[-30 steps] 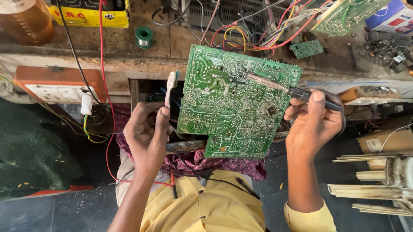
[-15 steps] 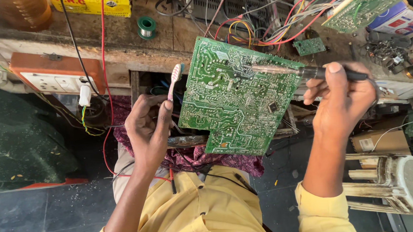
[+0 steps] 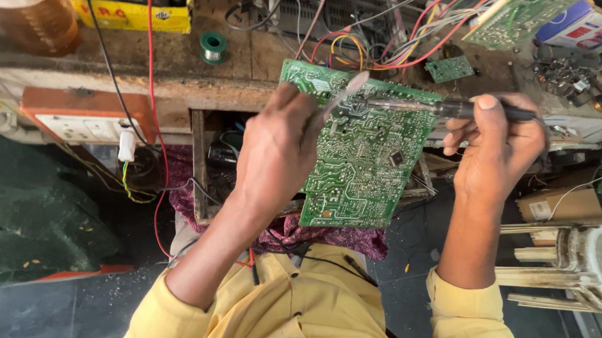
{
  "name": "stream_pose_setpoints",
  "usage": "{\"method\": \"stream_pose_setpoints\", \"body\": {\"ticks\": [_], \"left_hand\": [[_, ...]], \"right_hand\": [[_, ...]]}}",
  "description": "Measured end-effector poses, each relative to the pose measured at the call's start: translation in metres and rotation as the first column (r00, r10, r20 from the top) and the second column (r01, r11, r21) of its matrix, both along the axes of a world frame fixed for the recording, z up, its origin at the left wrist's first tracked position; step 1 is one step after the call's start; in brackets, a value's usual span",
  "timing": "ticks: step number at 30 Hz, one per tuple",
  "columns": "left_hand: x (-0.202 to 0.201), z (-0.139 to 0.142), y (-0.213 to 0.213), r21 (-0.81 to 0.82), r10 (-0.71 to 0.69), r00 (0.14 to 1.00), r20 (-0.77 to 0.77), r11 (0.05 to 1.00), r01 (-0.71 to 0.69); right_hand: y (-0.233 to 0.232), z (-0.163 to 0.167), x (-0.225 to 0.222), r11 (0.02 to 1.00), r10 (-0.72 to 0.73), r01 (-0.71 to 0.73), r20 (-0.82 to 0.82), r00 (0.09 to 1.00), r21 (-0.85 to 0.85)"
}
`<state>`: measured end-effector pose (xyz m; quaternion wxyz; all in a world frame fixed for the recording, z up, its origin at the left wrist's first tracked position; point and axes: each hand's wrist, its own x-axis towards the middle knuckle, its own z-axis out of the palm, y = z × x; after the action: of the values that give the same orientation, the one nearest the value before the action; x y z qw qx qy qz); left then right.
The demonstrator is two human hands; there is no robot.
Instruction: The person holds a large green circuit board on a cluttered workbench and solders components on it, holding a soldering iron in one hand and a toothbrush-style flux brush in the other, working across different areas of the board throughout the clip.
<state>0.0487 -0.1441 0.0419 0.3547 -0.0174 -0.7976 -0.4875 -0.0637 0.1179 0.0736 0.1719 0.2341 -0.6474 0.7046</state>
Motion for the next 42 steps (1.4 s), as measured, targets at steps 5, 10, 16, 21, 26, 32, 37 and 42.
{"method": "stream_pose_setpoints", "body": {"ticks": [5, 10, 16, 21, 26, 32, 37, 42], "left_hand": [[0.01, -0.004, 0.014, -0.086, -0.05, 0.988, 0.147, 0.994, 0.063], [0.005, -0.01, 0.014, 0.001, -0.015, 0.998, 0.062, 1.0, 0.015], [0.026, -0.004, 0.013, 0.034, -0.027, 0.987, 0.161, 0.999, 0.022], [0.026, -0.014, 0.001, 0.102, 0.048, 0.986, 0.158, 0.993, -0.065], [0.034, -0.027, -0.004, 0.166, 0.047, 0.977, 0.206, 0.983, -0.083], [0.039, -0.034, -0.008, 0.227, 0.017, 0.984, 0.178, 0.972, -0.058], [0.042, -0.035, -0.011, 0.213, 0.019, 0.987, 0.158, 0.976, -0.053], [0.038, -0.03, -0.013, 0.187, 0.03, 0.989, 0.148, 0.981, -0.058]], "right_hand": [[0.034, 0.013, -0.009, 0.956, -0.162, 0.146, -0.043, 0.986, -0.255], [0.031, -0.004, -0.011, 0.968, -0.078, 0.066, -0.04, 0.996, -0.242], [0.021, -0.011, -0.006, 0.987, -0.009, 0.01, 0.012, 1.0, -0.161], [0.012, -0.015, -0.008, 0.992, -0.001, 0.002, 0.009, 1.0, -0.127], [0.003, -0.017, -0.005, 0.992, -0.003, 0.005, 0.012, 1.0, -0.13], [-0.003, -0.019, -0.002, 0.992, -0.022, 0.024, 0.017, 1.0, -0.122], [-0.004, -0.021, -0.001, 0.993, -0.003, 0.003, 0.0, 1.0, -0.115], [-0.004, -0.02, -0.001, 0.995, -0.006, 0.008, 0.019, 1.0, -0.097]]}}
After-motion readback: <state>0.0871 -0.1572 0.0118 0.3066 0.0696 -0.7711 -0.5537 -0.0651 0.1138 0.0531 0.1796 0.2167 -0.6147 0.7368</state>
